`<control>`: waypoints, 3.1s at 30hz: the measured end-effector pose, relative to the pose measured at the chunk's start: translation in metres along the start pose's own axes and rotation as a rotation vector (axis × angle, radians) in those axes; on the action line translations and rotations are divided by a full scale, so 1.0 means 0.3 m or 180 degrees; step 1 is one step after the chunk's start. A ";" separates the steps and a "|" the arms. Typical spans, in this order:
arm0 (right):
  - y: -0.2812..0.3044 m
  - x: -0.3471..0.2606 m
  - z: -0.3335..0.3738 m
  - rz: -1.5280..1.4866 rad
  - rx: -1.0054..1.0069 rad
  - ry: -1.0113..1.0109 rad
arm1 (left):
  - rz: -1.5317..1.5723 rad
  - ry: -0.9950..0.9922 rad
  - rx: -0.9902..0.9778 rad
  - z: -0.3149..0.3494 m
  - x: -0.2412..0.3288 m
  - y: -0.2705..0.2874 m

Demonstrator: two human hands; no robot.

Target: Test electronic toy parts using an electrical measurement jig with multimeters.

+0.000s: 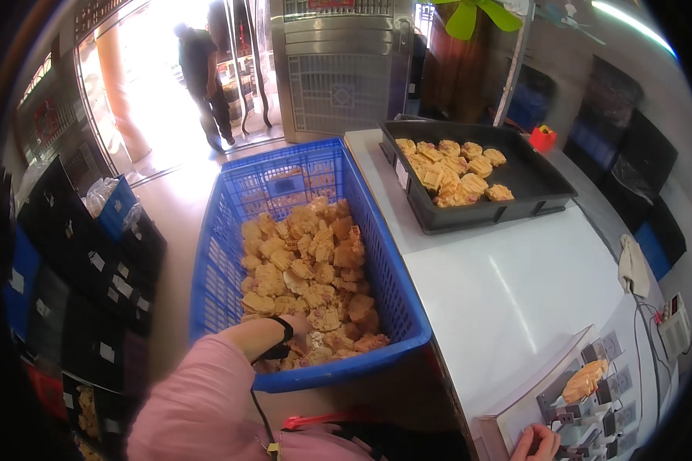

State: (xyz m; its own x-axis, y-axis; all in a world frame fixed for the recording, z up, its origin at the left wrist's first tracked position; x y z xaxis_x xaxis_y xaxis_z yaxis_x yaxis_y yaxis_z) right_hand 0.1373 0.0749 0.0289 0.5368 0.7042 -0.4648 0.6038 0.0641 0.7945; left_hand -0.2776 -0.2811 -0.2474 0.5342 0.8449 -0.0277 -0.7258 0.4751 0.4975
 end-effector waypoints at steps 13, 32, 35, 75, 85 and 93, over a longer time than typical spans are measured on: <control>-0.004 -0.014 0.011 0.0336 0.0291 0.0196 | -0.0577 -0.0478 0.0218 0.060 0.026 0.021; 0.000 0.031 0.028 -0.0203 0.0119 0.0621 | 0.5729 -0.1749 0.2593 0.646 -0.391 0.361; -0.001 0.038 0.031 -0.0320 0.0195 0.0543 | 0.7628 -0.2974 0.3367 0.791 -0.528 0.502; 0.022 0.014 0.054 -0.0562 0.0637 0.0787 | 0.6158 -0.4608 0.0594 1.015 0.651 0.472; 0.003 -0.001 0.046 -0.0317 0.0851 0.0909 | 0.5757 -0.5054 -0.0184 1.016 0.801 0.432; -0.010 0.064 0.049 -0.0793 0.0622 0.0496 | 0.6141 -0.4782 -0.1390 0.981 1.011 0.519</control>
State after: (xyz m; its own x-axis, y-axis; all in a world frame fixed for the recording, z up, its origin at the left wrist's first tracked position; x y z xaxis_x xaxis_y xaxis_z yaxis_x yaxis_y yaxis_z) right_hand 0.1544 0.0778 0.0119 0.2714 0.7845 -0.5576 0.8143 0.1217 0.5675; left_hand -0.1010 -0.0233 0.0767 -0.8217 -0.3366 0.4598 -0.4645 -0.0718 -0.8826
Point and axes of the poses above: each hand's wrist, its own z-axis away from the middle knuckle, its own y-axis out of the back of the hand, x = y × z, the point moved 2 cm from there along -z, towards the middle knuckle, and after that the axes turned 5 degrees about z, right-handed, at the moved point
